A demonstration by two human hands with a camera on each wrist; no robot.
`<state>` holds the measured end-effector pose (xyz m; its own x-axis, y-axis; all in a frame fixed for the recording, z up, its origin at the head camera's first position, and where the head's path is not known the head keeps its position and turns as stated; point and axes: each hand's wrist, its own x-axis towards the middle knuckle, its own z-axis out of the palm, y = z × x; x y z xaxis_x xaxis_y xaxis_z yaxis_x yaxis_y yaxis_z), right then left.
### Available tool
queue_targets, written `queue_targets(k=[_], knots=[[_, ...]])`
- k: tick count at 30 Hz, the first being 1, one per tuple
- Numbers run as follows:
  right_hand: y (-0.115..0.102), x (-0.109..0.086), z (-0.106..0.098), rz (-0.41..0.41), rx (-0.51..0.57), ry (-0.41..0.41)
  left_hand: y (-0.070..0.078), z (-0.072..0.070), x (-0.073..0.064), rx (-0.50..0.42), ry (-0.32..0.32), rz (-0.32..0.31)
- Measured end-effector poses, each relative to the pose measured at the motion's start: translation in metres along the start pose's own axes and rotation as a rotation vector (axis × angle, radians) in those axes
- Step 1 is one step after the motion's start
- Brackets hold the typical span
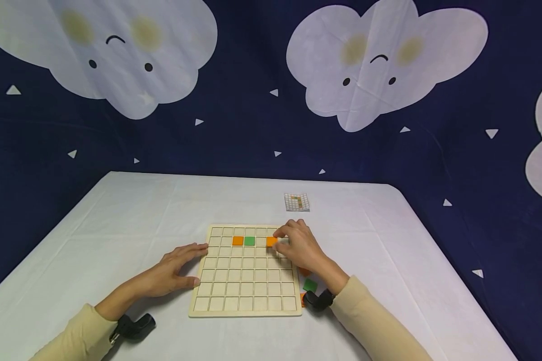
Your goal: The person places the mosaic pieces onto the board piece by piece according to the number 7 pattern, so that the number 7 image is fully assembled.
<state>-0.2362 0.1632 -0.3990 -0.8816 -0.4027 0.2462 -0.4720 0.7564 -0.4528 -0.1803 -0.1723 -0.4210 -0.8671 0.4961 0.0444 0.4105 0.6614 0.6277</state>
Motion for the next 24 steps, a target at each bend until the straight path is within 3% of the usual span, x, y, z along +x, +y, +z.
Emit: queue_targets(k=[14,24], knots=[[-0.003,0.012,0.005,0.031,0.0,-0.025,-0.001,0.001,0.0,0.008,-0.002,-0.011],[-0.006,0.017,0.006,0.003,-0.016,-0.039,0.001,0.0,0.0,0.01,-0.002,-0.009]])
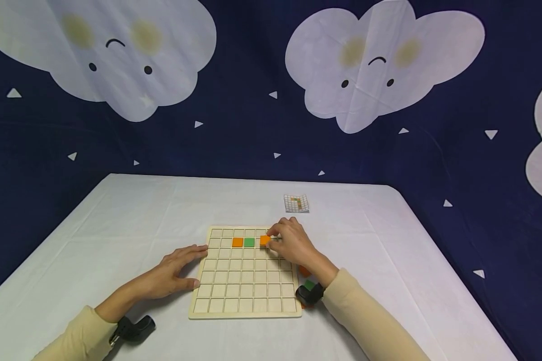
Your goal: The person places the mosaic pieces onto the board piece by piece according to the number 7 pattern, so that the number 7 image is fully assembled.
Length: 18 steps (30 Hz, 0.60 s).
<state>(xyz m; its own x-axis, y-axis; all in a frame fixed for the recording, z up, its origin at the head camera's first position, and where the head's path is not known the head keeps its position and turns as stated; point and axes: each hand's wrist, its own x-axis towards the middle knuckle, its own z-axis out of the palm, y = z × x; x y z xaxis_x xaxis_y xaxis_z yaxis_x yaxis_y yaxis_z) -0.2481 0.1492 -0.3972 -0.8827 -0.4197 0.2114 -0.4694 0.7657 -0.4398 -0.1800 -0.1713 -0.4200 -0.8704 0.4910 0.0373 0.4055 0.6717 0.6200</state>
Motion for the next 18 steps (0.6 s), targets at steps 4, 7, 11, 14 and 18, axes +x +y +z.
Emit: queue_targets(k=[4,7,11,14,18], knots=[[-0.002,0.003,0.001,0.001,0.0,-0.01,0.0,0.0,0.0,0.0,0.002,0.002],[-0.004,0.006,0.002,0.004,0.004,-0.021,0.0,0.0,-0.001,-0.002,0.001,-0.002],[-0.005,0.009,0.004,0.007,-0.001,-0.035,0.0,0.001,0.0,-0.001,-0.003,-0.008],[-0.005,0.011,0.006,0.018,0.0,-0.047,0.0,0.001,0.0,-0.002,-0.005,-0.008],[-0.004,0.015,0.008,0.03,-0.009,-0.064,0.0,0.001,0.0,0.0,0.0,-0.004]])
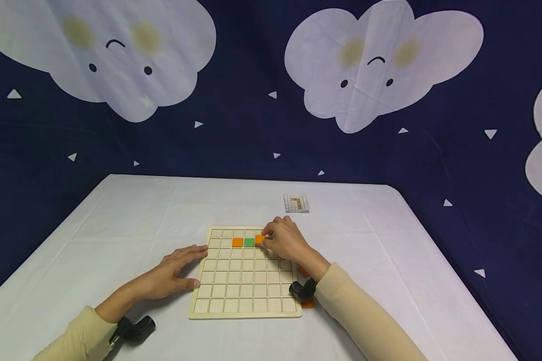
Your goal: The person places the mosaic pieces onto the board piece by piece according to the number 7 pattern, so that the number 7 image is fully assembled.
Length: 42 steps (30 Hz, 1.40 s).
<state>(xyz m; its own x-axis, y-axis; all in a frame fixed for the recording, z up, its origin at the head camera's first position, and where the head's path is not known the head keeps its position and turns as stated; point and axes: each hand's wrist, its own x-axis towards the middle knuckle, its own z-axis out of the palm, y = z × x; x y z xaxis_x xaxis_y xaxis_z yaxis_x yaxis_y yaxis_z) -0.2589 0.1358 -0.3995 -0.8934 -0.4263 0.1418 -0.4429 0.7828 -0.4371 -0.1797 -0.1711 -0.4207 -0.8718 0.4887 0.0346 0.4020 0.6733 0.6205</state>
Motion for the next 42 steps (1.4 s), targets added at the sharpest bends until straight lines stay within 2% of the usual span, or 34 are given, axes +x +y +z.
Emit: queue_targets(k=[19,29,42], knots=[[0.002,0.002,0.007,-0.025,-0.074,-0.008,0.0,0.0,0.0,-0.01,-0.003,-0.008],[0.004,0.0,0.012,-0.037,-0.099,0.015,0.001,0.001,-0.002,-0.011,-0.004,-0.012],[0.002,0.001,0.009,-0.041,-0.111,0.022,0.0,-0.001,-0.001,-0.002,0.006,-0.006]])
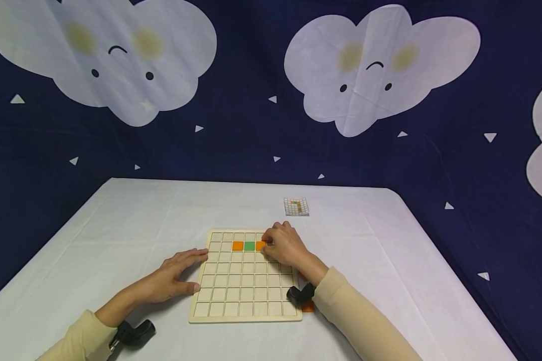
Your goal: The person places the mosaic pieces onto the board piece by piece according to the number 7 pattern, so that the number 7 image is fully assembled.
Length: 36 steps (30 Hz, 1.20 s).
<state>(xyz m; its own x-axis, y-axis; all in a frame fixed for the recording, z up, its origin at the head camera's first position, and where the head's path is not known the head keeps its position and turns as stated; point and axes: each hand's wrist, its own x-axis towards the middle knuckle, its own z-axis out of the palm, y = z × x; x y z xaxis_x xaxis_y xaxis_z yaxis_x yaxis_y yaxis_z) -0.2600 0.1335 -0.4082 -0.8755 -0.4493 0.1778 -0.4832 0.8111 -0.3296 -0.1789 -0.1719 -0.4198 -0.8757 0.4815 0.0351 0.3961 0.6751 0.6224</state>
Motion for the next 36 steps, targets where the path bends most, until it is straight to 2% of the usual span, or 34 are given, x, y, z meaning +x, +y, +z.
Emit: queue_targets(k=[17,36], knots=[[0.005,-0.015,-0.024,0.056,0.096,0.026,0.001,0.0,0.0,-0.006,-0.002,0.002],[0.021,-0.035,-0.041,0.066,0.069,0.122,-0.001,0.001,-0.001,-0.014,-0.01,0.016]])
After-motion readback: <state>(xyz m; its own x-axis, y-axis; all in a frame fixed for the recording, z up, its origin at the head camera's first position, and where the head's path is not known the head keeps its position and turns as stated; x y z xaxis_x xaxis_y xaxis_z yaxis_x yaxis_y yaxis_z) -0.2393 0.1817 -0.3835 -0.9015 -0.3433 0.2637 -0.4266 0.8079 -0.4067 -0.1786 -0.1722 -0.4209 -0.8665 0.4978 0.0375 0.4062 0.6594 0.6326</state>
